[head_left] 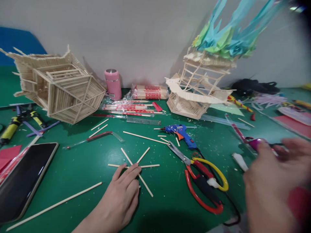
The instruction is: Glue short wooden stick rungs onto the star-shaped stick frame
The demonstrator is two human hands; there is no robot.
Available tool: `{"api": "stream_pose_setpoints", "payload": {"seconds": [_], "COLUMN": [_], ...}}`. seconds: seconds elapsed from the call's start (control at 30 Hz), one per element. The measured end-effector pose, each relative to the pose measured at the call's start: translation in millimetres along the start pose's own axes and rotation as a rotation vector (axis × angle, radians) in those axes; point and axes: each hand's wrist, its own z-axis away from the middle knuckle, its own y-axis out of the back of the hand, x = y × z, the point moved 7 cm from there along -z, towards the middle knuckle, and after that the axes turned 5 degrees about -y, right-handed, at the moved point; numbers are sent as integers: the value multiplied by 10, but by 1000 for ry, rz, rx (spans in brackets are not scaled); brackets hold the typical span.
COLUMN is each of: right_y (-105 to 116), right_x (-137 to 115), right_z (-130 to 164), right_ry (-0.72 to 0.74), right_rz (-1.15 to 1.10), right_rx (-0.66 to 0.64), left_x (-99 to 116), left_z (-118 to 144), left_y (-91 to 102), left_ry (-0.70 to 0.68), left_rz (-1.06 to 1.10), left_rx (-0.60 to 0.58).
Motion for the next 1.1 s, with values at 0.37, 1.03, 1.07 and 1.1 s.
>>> {"api": "stream_pose_setpoints", "payload": {"seconds": [0.37, 1.03, 1.07, 1.1], "right_y": [-1049, -1332, -1389, -1430], "right_x": [-1117, -1361, -1378, -1390], "right_z": [947, 1455, 1461, 1463], "right_ry": [226, 487, 515, 538], "right_rz": [-102, 107, 109, 102], "right_rx": [-588, -886, -902, -908], "left_x": [23, -523, -543, -554], "left_z": [110, 282, 324, 367], "left_y": [-40, 555, 592, 631], "left_ry": [-6, 366, 379, 388], "left_rz": [-57, 25, 25, 22], "left_rx": [21, 392, 422, 457]}}
